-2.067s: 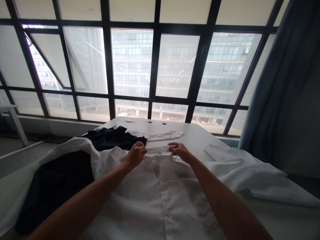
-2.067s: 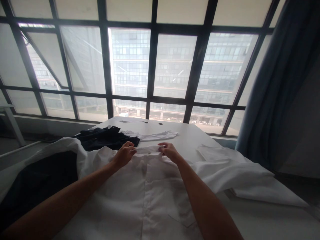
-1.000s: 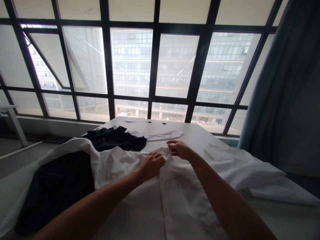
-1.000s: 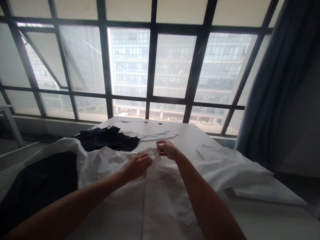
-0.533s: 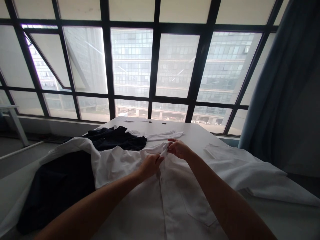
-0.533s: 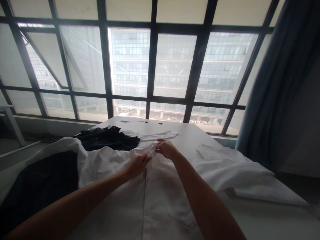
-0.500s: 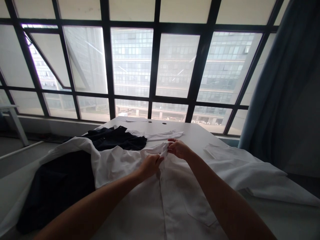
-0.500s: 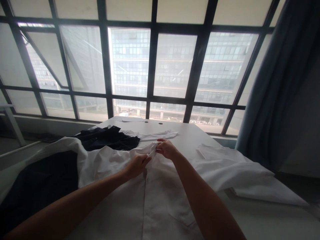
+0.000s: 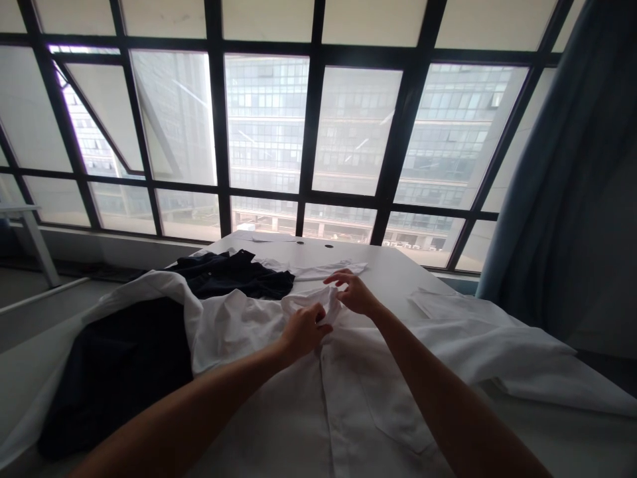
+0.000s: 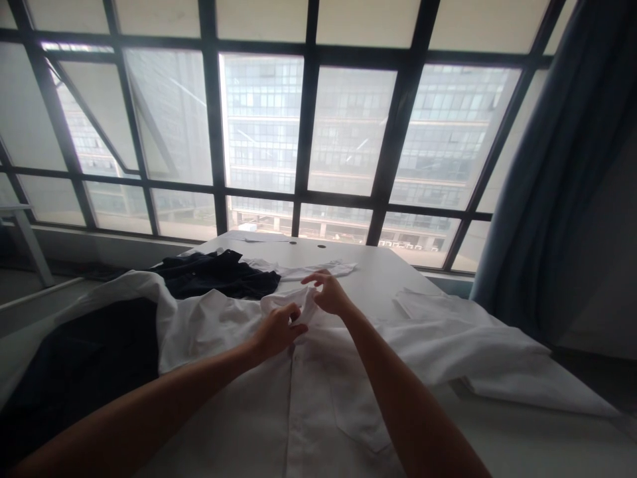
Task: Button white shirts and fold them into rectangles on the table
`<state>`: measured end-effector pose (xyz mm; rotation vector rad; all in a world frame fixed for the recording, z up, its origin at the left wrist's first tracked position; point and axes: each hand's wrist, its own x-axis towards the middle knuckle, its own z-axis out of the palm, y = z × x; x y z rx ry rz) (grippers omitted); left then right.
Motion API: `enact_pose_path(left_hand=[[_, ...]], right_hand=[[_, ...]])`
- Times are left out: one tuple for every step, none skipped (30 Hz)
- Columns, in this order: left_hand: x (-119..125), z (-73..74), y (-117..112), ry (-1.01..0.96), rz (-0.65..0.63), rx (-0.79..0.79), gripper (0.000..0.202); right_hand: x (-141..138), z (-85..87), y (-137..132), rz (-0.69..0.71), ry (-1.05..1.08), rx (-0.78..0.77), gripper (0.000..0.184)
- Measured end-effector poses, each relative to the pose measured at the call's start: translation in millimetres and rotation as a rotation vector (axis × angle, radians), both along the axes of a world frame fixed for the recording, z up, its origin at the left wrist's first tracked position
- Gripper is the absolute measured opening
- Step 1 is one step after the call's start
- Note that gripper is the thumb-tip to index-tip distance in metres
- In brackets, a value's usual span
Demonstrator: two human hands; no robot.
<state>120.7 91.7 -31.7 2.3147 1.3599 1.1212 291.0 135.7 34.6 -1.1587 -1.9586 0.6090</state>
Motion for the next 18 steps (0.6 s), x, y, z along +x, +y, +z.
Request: enact_pose_path(left_hand=[[0.2,0.5,-0.6,0.005,-0.013,0.004,0.013],[0.3,1.2,-1.3,0.011,-0.025,0.010,0.014],[0.4,2.1,-2.2,0.018,-0.033,0.022,0.015],[0.4,3.1,-3.0,0.031,-0.035,0.039,0.015],[0.3,4.2,-3.7,0.052,-0.031,0.060,0.015],[0.0,5.2,-4.0,0.080,-0.024,0.082,0.015],[-0.7,6.0,-3.8,0.110,-0.016,0.105,0.015],[-1.8,6.7,-2.9,0.141,-0.012,0.125,0.016],[-3.6,7.2,-1.2,0.172,-0.013,0.145,0.017],[-6.1,7.5,1.3,0.202,-0.018,0.165,0.017],[-9.2,7.6,4.4,0.231,-0.025,0.187,0.017],[-12.9,7.6,8.1,0.257,-0.035,0.208,0.016],[-16.9,7.5,12.1,0.278,-0.050,0.225,0.015],[-20.7,7.2,16.1,0.291,-0.070,0.236,0.013],[-24.2,6.6,19.7,0.293,-0.091,0.241,0.011],[-26.9,5.9,22.7,0.285,-0.111,0.243,0.010],[-28.7,4.9,25.0,0.271,-0.128,0.245,0.009],[-29.6,3.8,26.5,0.255,-0.143,0.253,0.008]], right_hand=[[1.4,4.0,-4.7,0.090,-0.134,0.076,0.038],[3.0,7.9,-9.2,0.167,-0.259,0.127,0.037],[4.7,11.5,-13.0,0.210,-0.378,0.164,0.036],[6.4,14.5,-16.0,0.214,-0.487,0.193,0.033],[8.2,17.1,-18.1,0.185,-0.583,0.217,0.029],[9.9,19.1,-19.3,0.137,-0.658,0.241,0.025],[11.7,20.6,-19.6,0.084,-0.714,0.265,0.022],[13.6,21.6,-19.2,0.033,-0.758,0.294,0.019],[15.7,22.1,-18.2,-0.015,-0.792,0.327,0.018],[17.9,22.1,-16.8,-0.066,-0.819,0.360,0.018],[20.3,21.6,-15.2,-0.116,-0.839,0.389,0.018],[22.9,20.6,-13.6,-0.164,-0.851,0.414,0.019],[25.4,19.1,-11.9,-0.206,-0.857,0.430,0.020],[27.9,17.0,-10.3,-0.239,-0.856,0.434,0.021],[30.0,14.7,-8.8,-0.253,-0.850,0.421,0.021],[31.7,12.1,-7.4,-0.238,-0.837,0.387,0.021],[32.9,9.6,-6.2,-0.195,-0.813,0.334,0.022],[33.5,7.2,-5.0,-0.130,-0.776,0.267,0.024]])
